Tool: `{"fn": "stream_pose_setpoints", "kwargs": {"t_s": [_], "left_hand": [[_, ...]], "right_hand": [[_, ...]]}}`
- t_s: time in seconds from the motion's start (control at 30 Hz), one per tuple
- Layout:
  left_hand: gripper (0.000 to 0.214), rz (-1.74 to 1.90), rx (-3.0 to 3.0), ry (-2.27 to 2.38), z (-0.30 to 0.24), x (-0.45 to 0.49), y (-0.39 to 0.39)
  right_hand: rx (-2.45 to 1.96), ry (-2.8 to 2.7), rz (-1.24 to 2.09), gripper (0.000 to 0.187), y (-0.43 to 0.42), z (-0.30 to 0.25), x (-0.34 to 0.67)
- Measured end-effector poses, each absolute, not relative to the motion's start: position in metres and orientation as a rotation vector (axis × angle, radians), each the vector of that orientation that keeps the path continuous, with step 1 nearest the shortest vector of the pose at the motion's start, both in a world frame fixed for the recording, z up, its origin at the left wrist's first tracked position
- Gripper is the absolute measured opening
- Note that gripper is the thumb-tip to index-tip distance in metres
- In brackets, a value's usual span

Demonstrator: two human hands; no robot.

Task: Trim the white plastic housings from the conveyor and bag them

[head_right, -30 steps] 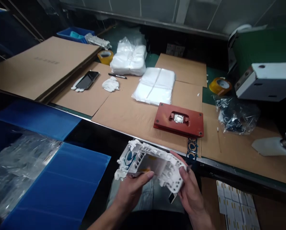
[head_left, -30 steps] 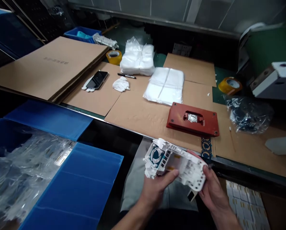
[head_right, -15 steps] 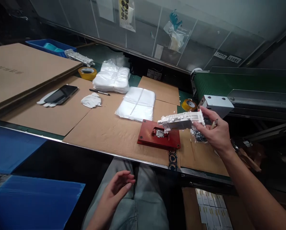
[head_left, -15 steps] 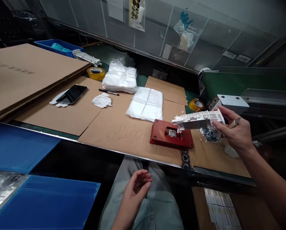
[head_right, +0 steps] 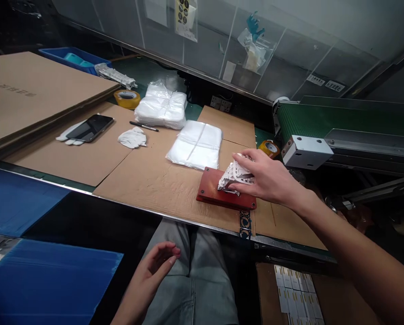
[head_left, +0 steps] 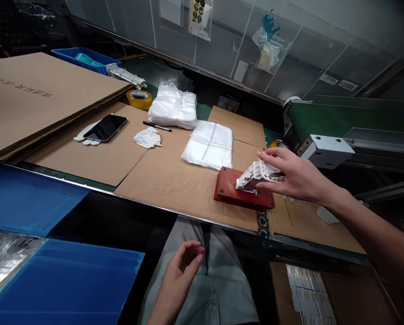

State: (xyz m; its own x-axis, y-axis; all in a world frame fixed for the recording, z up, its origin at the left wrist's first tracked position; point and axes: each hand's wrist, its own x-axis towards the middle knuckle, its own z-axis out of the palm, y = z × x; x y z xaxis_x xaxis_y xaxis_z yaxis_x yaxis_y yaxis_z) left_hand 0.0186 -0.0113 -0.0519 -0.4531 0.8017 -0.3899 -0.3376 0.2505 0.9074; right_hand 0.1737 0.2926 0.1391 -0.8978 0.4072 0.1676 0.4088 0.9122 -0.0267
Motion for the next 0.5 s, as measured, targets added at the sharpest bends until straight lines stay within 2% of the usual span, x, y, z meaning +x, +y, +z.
{"fn": "stream_pose_setpoints", "kwargs": {"t_s": [0.1,0.23,0.3,0.4,0.43,0.5], "left_hand": [[0.028,1.423,0.595,1.496,-0.035,0.020,-0.001],[0.024,1.512,1.020,1.503,-0.001,0.010,0.047],[0.036,1.573,1.316,1.482,0.017,0.003,0.091],[0.077,1.567,1.513,1.374,0.037,-0.004,0.167],[0.083,1.541,1.574,1.311,0.040,-0.005,0.190],[0.068,1.457,1.673,1.170,0.041,-0.006,0.224]], "right_hand": [[-0.522,-3.041,0.151,0.080,0.301,0.154,0.171],[-0.523,-3.100,0.344,0.070,0.312,0.169,0.178],[-0.527,-3.093,0.398,0.070,0.313,0.172,0.178],[-0.531,-3.076,0.440,0.071,0.309,0.172,0.175],[-0.536,-3.071,0.447,0.071,0.308,0.172,0.175],[-0.552,-3.062,0.443,0.071,0.306,0.168,0.176]]}}
